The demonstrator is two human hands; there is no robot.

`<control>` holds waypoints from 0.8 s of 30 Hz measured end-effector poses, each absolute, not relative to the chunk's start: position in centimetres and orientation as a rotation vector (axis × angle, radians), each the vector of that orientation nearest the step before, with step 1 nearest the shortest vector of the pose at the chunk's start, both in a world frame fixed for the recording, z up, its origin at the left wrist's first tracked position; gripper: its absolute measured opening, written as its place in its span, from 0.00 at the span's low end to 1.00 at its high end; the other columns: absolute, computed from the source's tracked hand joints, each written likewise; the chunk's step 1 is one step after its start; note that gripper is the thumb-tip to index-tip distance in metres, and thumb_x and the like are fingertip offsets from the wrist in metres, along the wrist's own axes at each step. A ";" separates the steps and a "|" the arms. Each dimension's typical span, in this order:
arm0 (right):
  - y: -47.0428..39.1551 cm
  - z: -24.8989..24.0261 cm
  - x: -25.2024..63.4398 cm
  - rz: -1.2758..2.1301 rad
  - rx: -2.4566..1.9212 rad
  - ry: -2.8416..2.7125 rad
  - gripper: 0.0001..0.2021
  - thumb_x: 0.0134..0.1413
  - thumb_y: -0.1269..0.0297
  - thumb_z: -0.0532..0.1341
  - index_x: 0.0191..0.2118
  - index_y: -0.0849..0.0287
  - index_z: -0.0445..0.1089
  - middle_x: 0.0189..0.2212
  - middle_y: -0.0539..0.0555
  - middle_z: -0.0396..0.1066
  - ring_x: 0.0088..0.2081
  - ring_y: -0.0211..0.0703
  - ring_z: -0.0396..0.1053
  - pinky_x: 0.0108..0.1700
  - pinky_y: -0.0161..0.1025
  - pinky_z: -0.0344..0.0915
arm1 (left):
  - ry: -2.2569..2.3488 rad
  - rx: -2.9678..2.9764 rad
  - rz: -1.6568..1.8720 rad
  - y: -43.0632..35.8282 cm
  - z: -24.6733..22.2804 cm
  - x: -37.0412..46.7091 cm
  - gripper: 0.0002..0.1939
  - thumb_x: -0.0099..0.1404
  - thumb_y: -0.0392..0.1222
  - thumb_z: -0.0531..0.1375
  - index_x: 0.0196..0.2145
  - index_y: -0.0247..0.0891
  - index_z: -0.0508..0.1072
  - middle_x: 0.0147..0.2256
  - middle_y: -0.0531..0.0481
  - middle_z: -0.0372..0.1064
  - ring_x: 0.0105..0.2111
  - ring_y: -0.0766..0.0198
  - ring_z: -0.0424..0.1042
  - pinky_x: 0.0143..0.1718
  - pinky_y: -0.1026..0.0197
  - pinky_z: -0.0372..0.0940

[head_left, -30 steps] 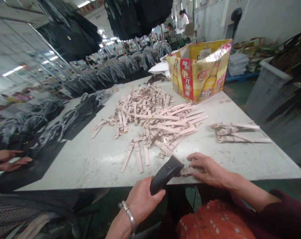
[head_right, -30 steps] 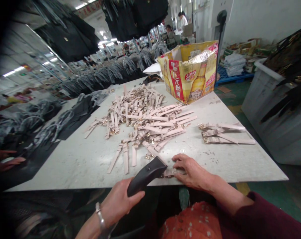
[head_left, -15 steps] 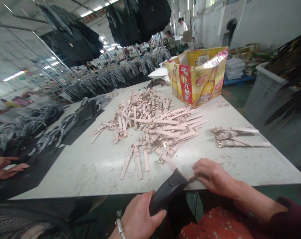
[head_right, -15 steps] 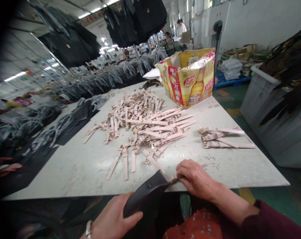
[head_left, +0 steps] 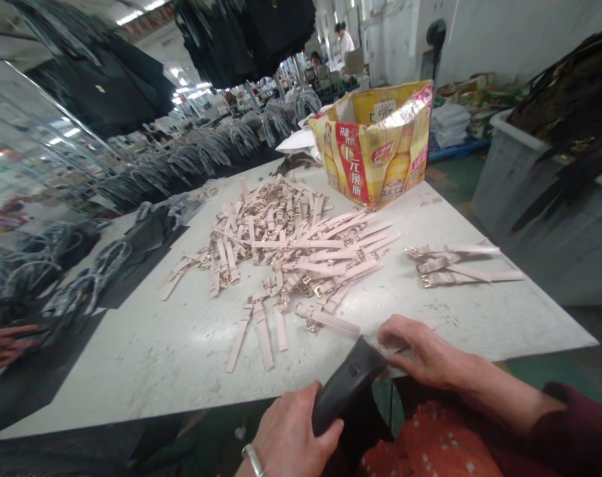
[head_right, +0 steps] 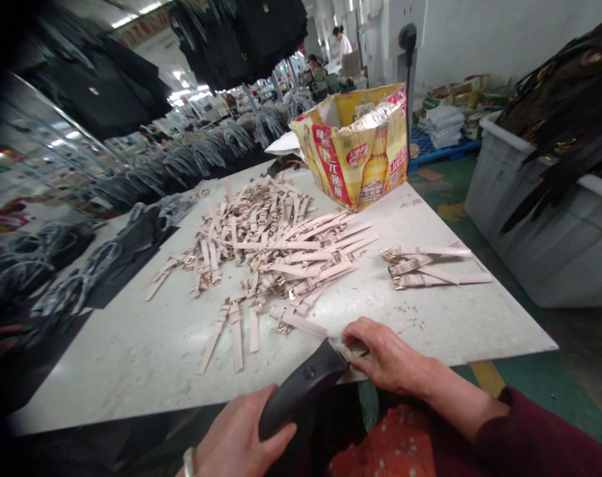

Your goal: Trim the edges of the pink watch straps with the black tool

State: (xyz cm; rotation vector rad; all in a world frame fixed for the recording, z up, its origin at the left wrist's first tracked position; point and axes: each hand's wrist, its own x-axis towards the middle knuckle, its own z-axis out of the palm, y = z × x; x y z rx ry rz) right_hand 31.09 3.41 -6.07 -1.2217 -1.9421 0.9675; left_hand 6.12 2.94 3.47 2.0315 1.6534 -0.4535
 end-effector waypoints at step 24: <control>3.6 -6.2 31.2 0.975 -1.245 -1.910 0.25 0.46 0.73 0.61 0.52 0.56 0.59 0.37 0.52 0.69 0.38 0.41 0.67 0.43 0.39 0.63 | 1.685 1.851 -0.261 4.1 2.2 4.6 0.11 0.57 0.47 0.55 0.32 0.39 0.71 0.27 0.53 0.71 0.28 0.64 0.70 0.30 0.66 0.59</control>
